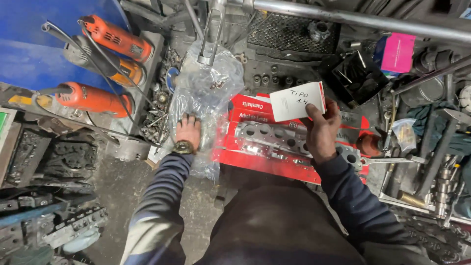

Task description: The person opens a red box containing a camshaft and removes the part. They wipe the camshaft with a white cloth and place it into a red engine cylinder head. The person then uses a screwdriver to tighten bolts on the cylinder head.

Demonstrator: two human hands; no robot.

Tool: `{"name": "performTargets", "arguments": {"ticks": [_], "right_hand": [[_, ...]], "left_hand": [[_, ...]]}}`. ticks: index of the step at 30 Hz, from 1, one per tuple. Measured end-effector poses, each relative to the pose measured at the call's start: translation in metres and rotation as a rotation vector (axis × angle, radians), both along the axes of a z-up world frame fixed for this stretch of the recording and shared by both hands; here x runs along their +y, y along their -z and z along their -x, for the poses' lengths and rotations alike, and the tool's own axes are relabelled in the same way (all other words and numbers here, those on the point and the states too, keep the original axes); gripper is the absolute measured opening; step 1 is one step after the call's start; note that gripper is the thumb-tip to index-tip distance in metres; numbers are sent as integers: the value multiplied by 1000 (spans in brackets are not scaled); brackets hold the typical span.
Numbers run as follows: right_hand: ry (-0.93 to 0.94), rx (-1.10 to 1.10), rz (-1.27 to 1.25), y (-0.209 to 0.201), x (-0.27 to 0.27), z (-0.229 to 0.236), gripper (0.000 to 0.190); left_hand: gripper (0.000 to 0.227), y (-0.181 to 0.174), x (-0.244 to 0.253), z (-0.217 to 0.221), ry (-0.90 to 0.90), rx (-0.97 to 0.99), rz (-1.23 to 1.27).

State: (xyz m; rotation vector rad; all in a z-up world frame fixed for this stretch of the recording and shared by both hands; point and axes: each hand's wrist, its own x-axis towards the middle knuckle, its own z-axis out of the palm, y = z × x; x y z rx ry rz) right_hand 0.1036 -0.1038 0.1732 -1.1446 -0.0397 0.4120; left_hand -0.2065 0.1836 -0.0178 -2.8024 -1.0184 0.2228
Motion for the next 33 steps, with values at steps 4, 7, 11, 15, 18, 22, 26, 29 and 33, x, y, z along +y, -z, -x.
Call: {"name": "performTargets", "arguments": {"ticks": [4,7,11,15,18,22,26,29,33], "right_hand": [[-45,-79,29,19,-16,6,46],[-99,-269,85,20,-26,6,48],[-215,-664,223,15,-33,9,58],[-273,-934,259,-12,-35,20,57],[-379,-888,214,-19,-37,26,60],[-575,-704,16,-29,-54,14,62],[-808,-615,-84,-53,-67,4,61],[-816,-824,-68,-80,-63,0,53],[-570,-1398,168,-97,-68,-16,43]], "left_hand": [[51,9,1,-9,48,180,-39],[93,-73,-22,-34,111,636,170],[94,-122,-54,-59,-106,21,109],[107,-174,-115,-99,68,-779,304],[126,-238,-170,-138,384,-889,811],[137,-236,-150,-154,528,-1023,1156],[131,-261,-138,-157,722,-695,1705],[141,-266,-151,-166,764,-688,1756],[124,-216,-164,-172,603,-886,1486]]}}
